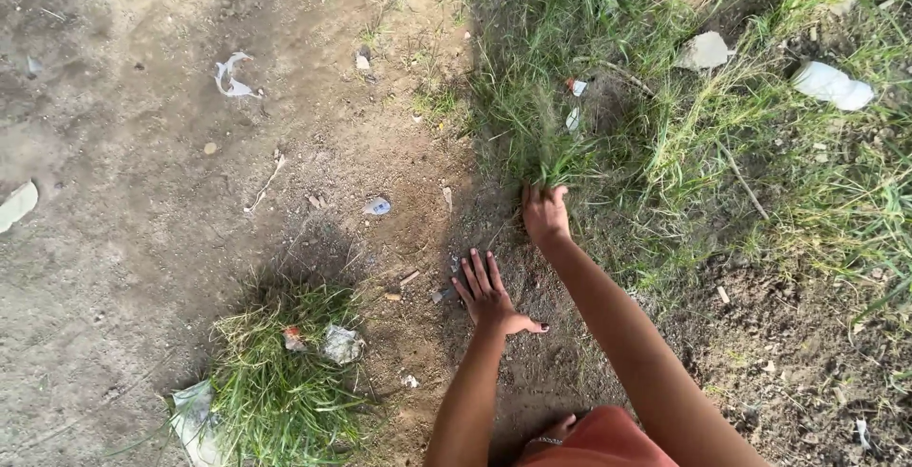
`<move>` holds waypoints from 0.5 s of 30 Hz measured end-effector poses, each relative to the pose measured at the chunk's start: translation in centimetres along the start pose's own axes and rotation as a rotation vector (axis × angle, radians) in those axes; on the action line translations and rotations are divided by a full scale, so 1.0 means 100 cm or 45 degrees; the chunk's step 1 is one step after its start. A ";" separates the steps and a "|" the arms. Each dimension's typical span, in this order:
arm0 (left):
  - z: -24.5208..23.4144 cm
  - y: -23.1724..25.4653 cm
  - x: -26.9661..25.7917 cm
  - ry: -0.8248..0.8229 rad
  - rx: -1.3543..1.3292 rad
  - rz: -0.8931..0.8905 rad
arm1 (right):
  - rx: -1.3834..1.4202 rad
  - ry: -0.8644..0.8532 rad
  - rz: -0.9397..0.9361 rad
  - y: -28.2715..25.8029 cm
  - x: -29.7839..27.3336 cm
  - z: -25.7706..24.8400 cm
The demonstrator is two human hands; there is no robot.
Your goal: Pulling weeds and grass from a patch of dirt in a backyard.
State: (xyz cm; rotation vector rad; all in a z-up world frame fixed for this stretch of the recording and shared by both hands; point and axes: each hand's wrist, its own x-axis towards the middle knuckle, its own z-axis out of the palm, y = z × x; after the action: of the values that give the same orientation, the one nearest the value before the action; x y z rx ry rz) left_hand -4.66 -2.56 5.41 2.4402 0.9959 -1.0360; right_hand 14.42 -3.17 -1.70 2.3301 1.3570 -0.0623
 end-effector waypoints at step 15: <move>0.003 -0.001 -0.001 -0.007 0.014 0.003 | 0.539 -0.158 0.072 -0.011 -0.122 0.001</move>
State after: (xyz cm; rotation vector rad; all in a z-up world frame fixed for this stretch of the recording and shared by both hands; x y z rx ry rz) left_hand -4.89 -2.70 5.23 2.4454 0.9880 -1.0493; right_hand 7.25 -12.70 0.92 2.6515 1.3143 -0.5144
